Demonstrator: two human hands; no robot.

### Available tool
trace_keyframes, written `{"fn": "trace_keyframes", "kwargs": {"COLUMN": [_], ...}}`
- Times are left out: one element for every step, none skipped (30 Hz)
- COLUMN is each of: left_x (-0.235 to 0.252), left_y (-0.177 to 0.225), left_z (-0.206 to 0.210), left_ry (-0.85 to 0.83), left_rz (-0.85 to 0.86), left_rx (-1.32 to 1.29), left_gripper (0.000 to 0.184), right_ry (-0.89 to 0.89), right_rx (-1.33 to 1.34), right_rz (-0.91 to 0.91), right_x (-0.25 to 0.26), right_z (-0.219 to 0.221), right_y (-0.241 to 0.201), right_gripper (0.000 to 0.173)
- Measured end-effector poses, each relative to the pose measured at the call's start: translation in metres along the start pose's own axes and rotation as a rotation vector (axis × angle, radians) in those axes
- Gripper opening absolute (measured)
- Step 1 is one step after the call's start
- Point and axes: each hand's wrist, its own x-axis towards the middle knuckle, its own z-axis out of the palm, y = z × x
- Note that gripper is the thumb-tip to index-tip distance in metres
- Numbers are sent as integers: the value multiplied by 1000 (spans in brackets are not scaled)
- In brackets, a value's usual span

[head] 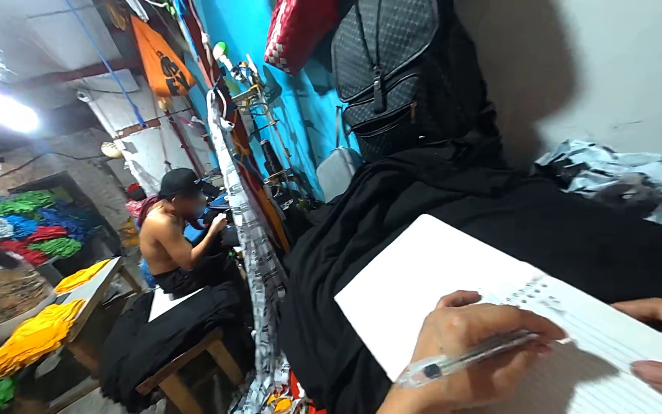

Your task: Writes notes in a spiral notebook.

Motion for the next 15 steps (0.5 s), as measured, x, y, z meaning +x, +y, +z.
{"fn": "trace_keyframes", "kwargs": {"left_x": [-2, -3, -4, -4, -4, -1, 2, 7, 13, 19, 26, 33, 40, 46, 51], "left_y": [0, -2, -6, -11, -14, -13, -9, -3, 3, 9, 14, 17, 18, 17, 13], "left_z": [0, 1, 1, -1, -3, -6, -11, -16, -21, -24, -24, -23, -19, -13, -6], "left_ry": [-2, -3, -2, -4, 4, 26, 57, 88, 109, 119, 119, 104, 77, 57, 50], "left_rz": [4, 12, 18, 13, -15, -73, -163, -264, -345, -404, -440, -448, -422, -377, -334], "left_rx": [20, 29, 13, -45, -144, -260, -362, -417, -418, -397, -355, -297, -233, -179, -147], "left_gripper": [15, 18, 23, 28, 33, 36, 36, 32, 24, 18, 16, 15, 13, 9, 10], "right_ry": [-13, 29, 81, 109, 120, 119, 117, 126, 141, 157, 171, 192, 212, 226, 236], "right_rx": [-19, -29, -29, -16, -1, 25, 50, 73, 97, 120, 138, 144, 137, 126, 124], "right_rz": [-54, -107, -131, -116, -95, -73, -60, -59, -59, -58, -56, -60, -64, -70, -71], "right_x": [6, 13, 20, 23, 23, 23, 23, 22, 22, 21, 21, 21, 21, 22, 22], "right_z": [-4, -6, -7, -6, -5, -5, -4, -4, -2, 0, 2, 4, 6, 7, 8], "right_y": [15, 35, 51, 58, 59, 57, 54, 53, 51, 51, 51, 52, 53, 53, 53], "right_gripper": [39, 34, 27, 20, 17, 17, 18, 18, 17, 16, 15, 14, 12, 10, 10]}}
